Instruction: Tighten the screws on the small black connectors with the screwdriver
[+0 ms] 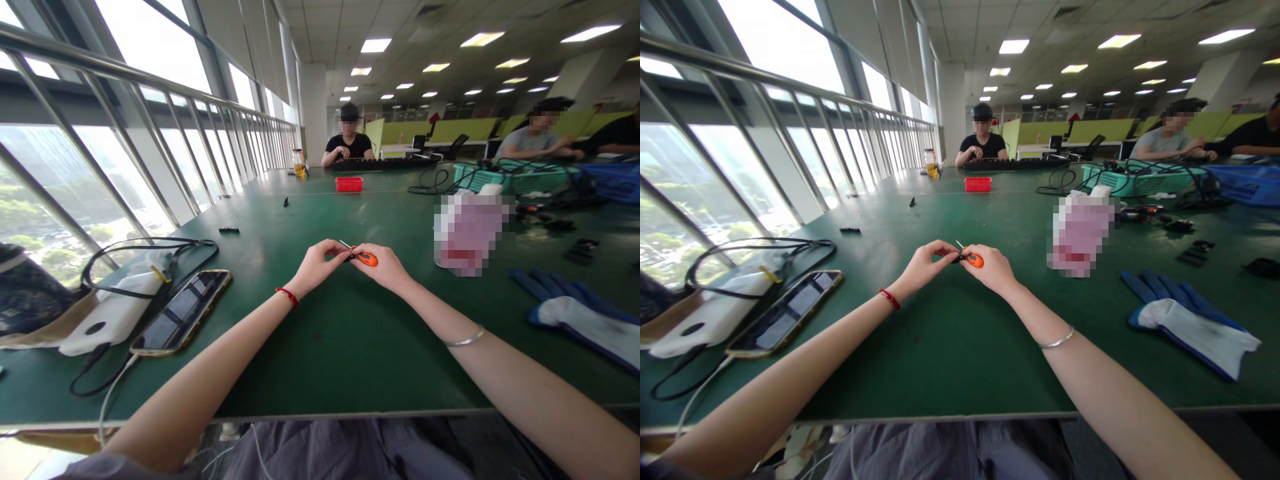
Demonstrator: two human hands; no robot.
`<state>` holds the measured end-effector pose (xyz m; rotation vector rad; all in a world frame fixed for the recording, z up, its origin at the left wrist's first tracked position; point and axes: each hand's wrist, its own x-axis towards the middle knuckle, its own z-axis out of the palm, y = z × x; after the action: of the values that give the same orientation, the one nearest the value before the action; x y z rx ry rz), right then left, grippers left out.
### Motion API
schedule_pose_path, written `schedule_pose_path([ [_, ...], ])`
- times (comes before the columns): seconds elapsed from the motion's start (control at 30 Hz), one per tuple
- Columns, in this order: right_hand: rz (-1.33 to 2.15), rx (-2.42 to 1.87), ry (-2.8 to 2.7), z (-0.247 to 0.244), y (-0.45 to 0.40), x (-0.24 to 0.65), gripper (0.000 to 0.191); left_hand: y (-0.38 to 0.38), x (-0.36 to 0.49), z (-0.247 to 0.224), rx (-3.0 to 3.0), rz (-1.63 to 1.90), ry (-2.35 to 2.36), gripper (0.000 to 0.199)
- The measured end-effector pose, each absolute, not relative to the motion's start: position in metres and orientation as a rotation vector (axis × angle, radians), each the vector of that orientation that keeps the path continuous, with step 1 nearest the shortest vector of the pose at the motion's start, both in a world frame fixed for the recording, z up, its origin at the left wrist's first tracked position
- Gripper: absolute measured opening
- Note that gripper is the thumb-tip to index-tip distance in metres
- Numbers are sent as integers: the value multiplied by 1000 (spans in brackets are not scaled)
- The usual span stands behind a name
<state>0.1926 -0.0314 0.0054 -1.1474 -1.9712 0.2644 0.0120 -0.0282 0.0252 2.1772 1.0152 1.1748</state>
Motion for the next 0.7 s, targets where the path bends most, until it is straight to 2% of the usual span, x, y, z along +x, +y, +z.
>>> schedule_pose_path([
  [0.17,276,-1134,-1988,6,-31,193,14,-30,11,26,2301,1166,1041,16],
  [0.7,319,-1107,-2047,4,-28,196,16,-25,3,28,2415,1052,1032,14],
])
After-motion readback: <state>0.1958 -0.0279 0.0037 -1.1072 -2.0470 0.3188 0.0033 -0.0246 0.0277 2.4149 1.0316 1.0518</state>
